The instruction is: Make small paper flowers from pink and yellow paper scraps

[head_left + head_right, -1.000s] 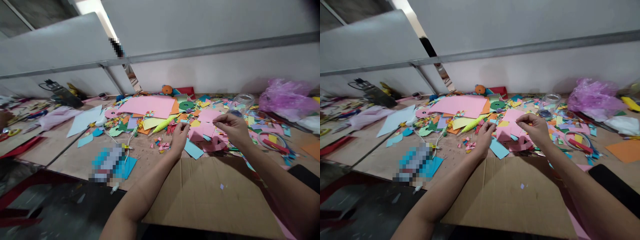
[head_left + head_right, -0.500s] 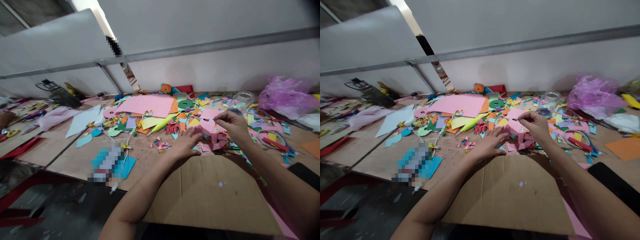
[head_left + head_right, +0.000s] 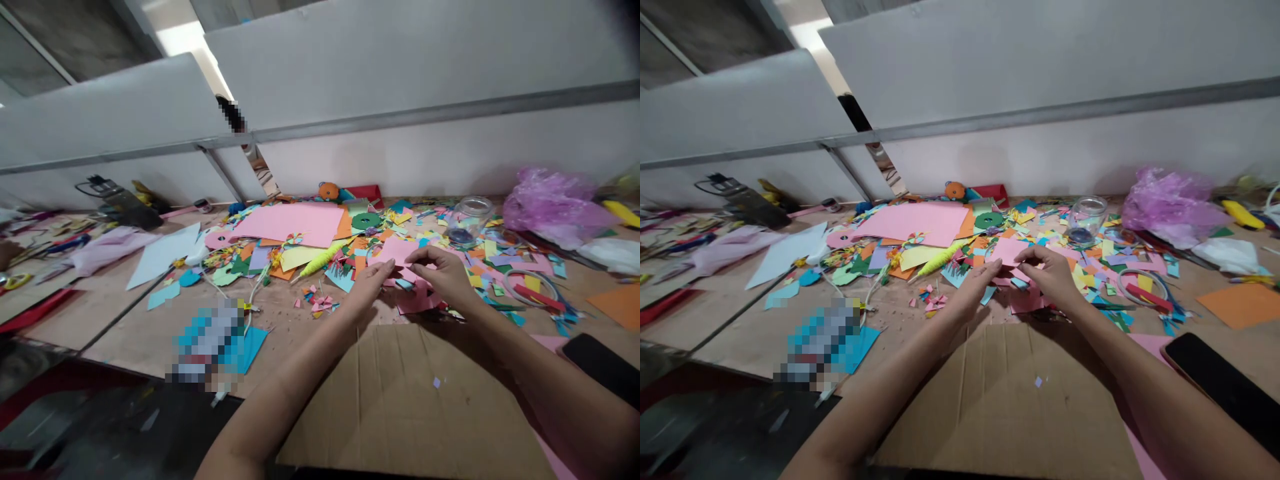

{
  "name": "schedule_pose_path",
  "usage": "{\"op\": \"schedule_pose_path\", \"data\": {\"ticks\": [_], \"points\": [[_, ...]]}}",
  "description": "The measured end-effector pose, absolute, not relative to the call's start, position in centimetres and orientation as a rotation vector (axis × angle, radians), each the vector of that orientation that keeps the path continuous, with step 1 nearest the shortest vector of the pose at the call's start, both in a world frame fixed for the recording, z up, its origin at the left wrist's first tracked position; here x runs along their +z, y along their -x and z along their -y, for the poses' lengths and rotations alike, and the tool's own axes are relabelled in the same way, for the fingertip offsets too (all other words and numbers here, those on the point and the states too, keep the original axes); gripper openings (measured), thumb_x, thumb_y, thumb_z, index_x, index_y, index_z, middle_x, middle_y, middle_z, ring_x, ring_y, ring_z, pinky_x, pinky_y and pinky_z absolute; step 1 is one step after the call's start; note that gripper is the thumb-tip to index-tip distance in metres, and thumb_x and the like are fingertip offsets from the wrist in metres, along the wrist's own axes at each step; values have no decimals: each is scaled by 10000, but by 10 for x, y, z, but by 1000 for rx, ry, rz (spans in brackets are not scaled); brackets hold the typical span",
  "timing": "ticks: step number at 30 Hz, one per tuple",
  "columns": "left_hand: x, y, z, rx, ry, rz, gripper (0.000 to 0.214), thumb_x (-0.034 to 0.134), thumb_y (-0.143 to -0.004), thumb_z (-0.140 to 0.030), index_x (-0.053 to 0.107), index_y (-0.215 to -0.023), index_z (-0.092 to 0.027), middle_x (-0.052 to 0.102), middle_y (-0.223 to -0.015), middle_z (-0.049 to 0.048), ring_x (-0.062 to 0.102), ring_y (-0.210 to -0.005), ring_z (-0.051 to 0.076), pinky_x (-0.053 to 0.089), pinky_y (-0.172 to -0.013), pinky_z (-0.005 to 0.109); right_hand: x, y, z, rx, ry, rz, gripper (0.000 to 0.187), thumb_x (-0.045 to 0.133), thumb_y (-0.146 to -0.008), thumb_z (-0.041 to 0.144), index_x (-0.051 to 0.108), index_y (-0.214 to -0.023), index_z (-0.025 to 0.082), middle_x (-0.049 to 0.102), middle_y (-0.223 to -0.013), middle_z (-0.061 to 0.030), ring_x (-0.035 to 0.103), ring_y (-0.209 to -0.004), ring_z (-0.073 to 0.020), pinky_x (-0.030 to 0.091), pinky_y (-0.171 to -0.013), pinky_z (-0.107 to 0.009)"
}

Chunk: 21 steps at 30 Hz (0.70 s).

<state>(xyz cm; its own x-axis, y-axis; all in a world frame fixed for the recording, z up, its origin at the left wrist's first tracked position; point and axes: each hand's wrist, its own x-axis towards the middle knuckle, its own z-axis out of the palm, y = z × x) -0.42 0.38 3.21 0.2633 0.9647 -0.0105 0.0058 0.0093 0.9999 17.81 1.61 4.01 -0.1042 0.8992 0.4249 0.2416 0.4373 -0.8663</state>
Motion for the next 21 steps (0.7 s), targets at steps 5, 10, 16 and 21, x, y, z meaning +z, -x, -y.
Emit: {"op": "schedule_pose_path", "data": {"ticks": [5,10,16,21], "points": [[22,-6,-3,1153,-843,-998,500,819,-607,-585,662,-766,-137,688,-741,49,590,-613,136,459,-611,256,44,-172,-10,676,960,1791,82,649,-793,205,724,-813,231,679,-807,-20,637,-764,-193,489,-730,-327],[17,1,-2,1128,-843,-960,442,831,-599,-526,689,-732,-129,688,-689,52,598,-593,140,456,-602,253,41,-172,-11,616,965,1869,121,658,-775,182,734,-852,236,670,-956,-54,637,-978,-242,488,-854,-366],[13,5,0,1101,-880,-963,418,808,-633,-521,717,-724,-124,713,-691,70,617,-606,147,470,-620,253,40,-173,-13,671,978,1823,101,660,-778,203,733,-843,231,676,-960,-63,639,-958,-243,506,-781,-351],[10,5,-1,1133,-857,-978,397,824,-621,-505,695,-708,-139,704,-657,44,611,-578,140,469,-597,248,41,-173,-12,679,1002,1826,95,665,-766,188,735,-802,241,681,-956,-65,640,-1025,-263,502,-874,-388]]}}
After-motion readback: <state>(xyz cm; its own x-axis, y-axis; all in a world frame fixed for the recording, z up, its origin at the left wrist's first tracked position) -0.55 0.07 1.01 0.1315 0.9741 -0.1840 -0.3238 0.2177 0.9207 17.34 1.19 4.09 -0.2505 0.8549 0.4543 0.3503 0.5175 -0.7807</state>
